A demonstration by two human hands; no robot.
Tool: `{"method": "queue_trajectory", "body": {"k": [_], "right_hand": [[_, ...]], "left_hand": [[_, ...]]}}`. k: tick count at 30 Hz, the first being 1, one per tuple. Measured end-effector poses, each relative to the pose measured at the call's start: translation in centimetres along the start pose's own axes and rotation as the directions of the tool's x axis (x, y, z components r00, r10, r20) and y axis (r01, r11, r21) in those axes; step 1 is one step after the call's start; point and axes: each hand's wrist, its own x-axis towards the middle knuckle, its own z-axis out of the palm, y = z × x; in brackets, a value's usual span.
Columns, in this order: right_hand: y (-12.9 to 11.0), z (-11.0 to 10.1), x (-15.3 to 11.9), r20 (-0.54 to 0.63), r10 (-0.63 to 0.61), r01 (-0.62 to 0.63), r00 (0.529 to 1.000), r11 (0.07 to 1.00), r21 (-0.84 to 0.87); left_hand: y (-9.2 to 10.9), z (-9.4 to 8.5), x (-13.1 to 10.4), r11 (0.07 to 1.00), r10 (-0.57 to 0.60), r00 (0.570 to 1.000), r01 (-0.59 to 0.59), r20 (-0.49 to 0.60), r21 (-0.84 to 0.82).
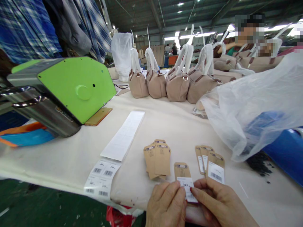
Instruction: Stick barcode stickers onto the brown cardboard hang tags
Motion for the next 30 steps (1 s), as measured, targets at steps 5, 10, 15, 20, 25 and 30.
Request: {"method": "queue_trajectory", "body": {"k": [5,10,15,20,25,30], "right_hand": [[0.1,0.1,0.0,-0.023,-0.014,0.014,1.000,1.000,0.000],[-0.2,0.2,-0.2,-0.049,-0.015,0.012,0.999,0.999,-0.049],[0.0,0.0,0.0,-0.047,-0.030,0.026,0.998,0.996,-0.084],[1.2,-0.3,0.2,-0.011,-0.154,0.145,0.988,0.948,-0.282],[3.0,-1.5,-0.3,0.062,-0.788,0.531,0.613,0.353,-0.770],[4.3,-1.9,-0.2,0.457,-0.846,0.390,0.274,-0.337,-0.857]], "left_hand": [[0.0,0.5,-0.3,0.999,0.017,1.000,-0.017,-0.015,0.040],[0.2,0.8,-0.4,0.999,0.007,1.000,-0.006,-0.030,0.052],[0.3,0.7,0.0,0.998,-0.007,1.000,0.009,-0.024,0.064],[0.3,0.8,0.0,0.996,0.025,1.000,-0.026,0.011,0.088],[0.6,0.6,0.2,0.995,0.012,0.999,-0.016,0.038,0.094],[0.6,0.4,0.2,0.994,-0.004,0.997,-0.004,0.073,0.112]]}}
